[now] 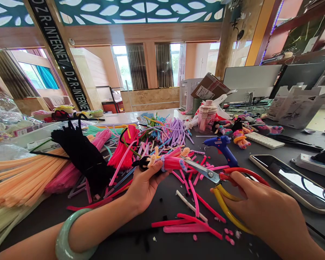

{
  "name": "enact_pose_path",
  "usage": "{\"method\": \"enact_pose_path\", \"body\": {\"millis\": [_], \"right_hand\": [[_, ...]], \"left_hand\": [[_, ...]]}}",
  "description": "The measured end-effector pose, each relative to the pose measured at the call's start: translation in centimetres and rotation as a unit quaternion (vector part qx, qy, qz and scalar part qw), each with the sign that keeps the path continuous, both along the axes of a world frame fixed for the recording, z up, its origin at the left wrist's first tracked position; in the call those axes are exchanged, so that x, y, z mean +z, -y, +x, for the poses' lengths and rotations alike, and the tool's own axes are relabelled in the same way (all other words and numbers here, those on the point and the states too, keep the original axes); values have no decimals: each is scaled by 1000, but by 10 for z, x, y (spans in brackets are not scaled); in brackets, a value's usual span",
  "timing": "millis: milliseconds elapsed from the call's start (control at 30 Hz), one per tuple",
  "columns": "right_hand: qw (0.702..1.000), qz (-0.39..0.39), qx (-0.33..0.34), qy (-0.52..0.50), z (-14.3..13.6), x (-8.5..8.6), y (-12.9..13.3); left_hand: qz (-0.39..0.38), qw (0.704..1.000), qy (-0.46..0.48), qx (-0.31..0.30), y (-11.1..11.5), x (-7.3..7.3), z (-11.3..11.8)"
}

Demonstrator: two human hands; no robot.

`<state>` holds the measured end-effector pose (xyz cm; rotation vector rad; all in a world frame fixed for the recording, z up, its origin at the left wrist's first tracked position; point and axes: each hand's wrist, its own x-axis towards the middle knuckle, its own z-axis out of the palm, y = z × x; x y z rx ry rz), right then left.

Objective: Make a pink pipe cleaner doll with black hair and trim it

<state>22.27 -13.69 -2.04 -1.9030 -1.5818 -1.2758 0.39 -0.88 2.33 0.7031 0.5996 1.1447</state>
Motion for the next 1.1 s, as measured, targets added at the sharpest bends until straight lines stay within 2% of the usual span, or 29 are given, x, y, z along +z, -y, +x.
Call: {"method": "enact_pose_path", "body": {"millis": [100, 367, 667, 900, 1100], "right_hand": [[1000, 16, 13, 14, -2, 3, -1], [998, 23, 17, -57, -6, 2, -4], [999, 25, 23, -27, -8, 6, -5], [999, 20, 29, -20, -10, 9, -3], [998, 10, 11, -63, -7, 2, -3]], "left_hand": [[-3, 1000, 2, -3, 0, 1, 0], [-6, 1000, 1, 6, -3, 1, 0], [13, 1000, 20, -16, -1, -1, -2], [11, 1000, 9, 0, -1, 1, 0], [33, 999, 6, 10, -2, -2, 0]]}}
